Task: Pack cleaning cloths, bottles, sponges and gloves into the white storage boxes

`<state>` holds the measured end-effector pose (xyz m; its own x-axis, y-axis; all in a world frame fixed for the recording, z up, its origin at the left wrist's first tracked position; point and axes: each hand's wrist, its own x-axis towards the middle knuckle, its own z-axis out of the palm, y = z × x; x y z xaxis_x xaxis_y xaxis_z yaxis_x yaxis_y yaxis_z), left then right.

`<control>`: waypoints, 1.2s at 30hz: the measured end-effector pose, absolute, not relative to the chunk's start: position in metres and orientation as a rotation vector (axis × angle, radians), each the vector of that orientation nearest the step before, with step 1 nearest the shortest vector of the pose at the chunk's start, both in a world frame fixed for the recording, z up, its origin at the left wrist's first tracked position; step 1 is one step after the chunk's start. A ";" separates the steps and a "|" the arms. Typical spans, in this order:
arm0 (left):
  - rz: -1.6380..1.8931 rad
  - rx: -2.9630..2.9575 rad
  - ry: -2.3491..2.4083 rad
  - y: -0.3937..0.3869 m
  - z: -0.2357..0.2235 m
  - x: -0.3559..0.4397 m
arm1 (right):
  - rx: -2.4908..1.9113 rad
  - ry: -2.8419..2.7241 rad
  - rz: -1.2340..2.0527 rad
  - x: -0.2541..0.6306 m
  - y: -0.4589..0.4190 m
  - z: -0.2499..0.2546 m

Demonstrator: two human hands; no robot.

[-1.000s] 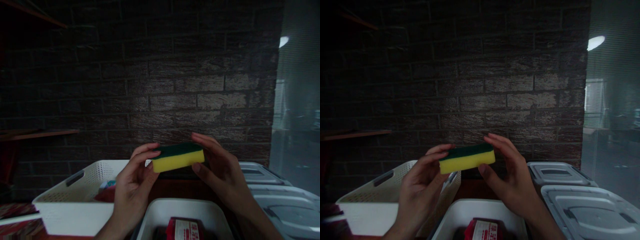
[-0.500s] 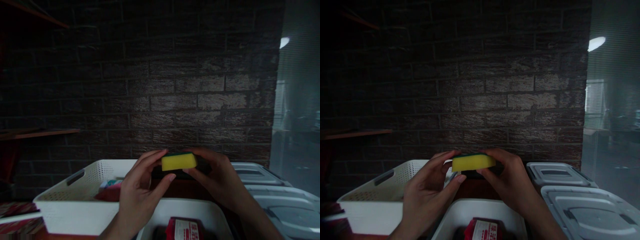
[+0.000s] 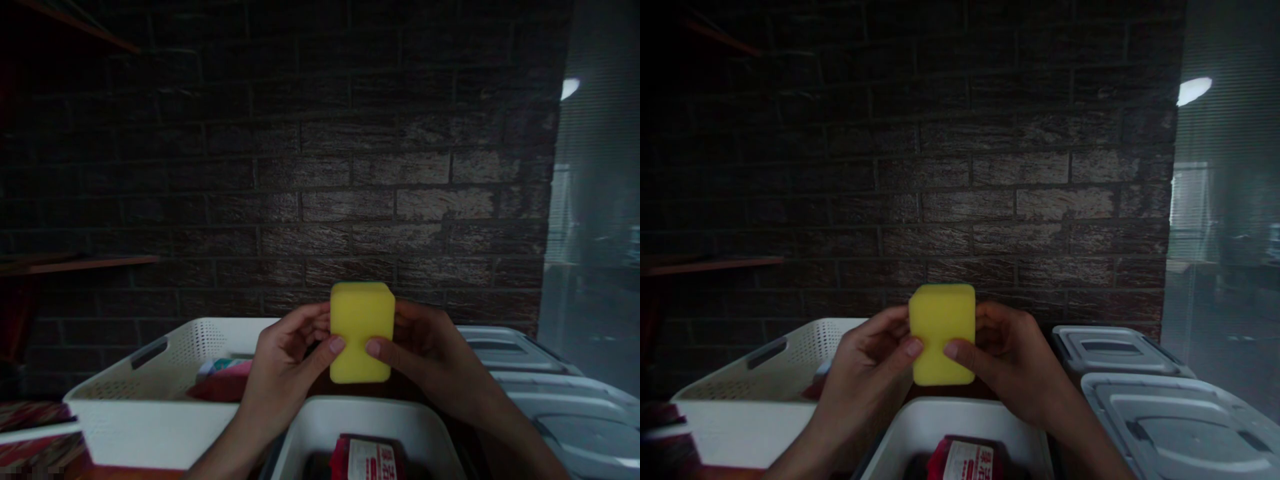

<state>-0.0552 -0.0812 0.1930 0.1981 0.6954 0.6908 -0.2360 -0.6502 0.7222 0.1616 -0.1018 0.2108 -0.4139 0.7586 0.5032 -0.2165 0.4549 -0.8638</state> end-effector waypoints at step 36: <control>1.787 2.105 0.416 -0.089 0.198 -0.054 | -0.524 -1.846 0.270 0.170 -0.099 0.214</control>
<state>-0.0544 -0.0890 0.1980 0.1625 0.4369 0.8847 -0.0013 -0.8965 0.4429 0.1701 -0.0986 0.2139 -0.2592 0.4802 0.8380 0.2198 0.8742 -0.4330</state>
